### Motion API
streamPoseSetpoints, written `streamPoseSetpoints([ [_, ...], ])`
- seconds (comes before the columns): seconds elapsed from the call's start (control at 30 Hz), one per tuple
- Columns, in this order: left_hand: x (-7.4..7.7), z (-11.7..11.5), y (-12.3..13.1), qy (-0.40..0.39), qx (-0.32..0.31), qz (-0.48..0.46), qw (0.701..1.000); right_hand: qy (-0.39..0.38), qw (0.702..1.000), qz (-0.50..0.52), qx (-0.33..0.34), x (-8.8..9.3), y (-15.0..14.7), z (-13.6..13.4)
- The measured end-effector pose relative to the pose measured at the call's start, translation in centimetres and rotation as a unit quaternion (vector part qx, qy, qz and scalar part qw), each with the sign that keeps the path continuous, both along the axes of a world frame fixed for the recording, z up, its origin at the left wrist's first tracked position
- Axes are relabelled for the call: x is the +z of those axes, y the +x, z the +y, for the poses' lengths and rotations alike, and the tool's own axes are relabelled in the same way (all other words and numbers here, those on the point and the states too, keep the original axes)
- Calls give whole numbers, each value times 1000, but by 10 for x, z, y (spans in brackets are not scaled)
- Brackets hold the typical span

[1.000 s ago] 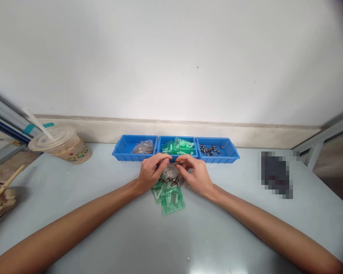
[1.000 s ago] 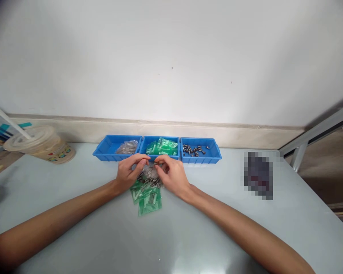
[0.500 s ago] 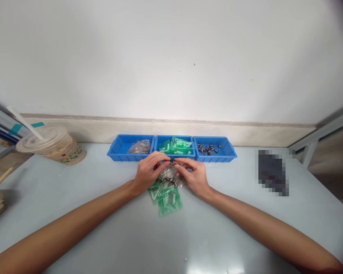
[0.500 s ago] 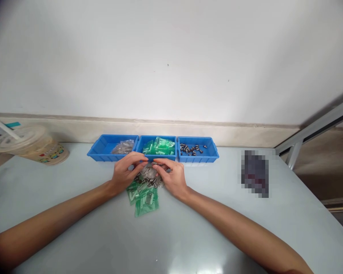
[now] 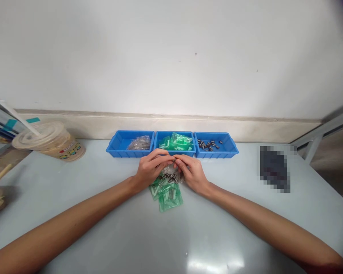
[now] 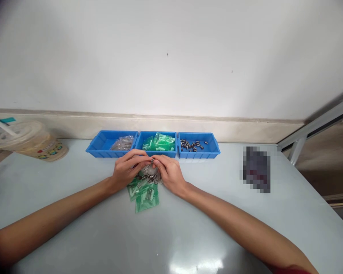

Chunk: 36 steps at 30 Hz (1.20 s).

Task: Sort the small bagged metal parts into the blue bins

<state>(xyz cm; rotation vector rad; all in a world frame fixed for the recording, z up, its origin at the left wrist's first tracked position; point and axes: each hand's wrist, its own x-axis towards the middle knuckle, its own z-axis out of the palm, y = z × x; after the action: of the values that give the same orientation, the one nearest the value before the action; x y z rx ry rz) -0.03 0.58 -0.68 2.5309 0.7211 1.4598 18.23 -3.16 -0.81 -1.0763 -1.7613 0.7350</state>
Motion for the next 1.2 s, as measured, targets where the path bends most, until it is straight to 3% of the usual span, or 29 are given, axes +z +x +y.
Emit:
streamPoseSetpoints([
  [0.5, 8, -3, 1, -47, 8, -23, 999, 26, 999, 6, -31, 2, -2, -4],
  [0.9, 8, -4, 0, -9, 4, -11, 1000, 44, 998, -15, -32, 5, -1, -4],
  [1.2, 2, -5, -3, -55, 28, -30, 998, 35, 998, -26, -36, 6, -2, -4],
])
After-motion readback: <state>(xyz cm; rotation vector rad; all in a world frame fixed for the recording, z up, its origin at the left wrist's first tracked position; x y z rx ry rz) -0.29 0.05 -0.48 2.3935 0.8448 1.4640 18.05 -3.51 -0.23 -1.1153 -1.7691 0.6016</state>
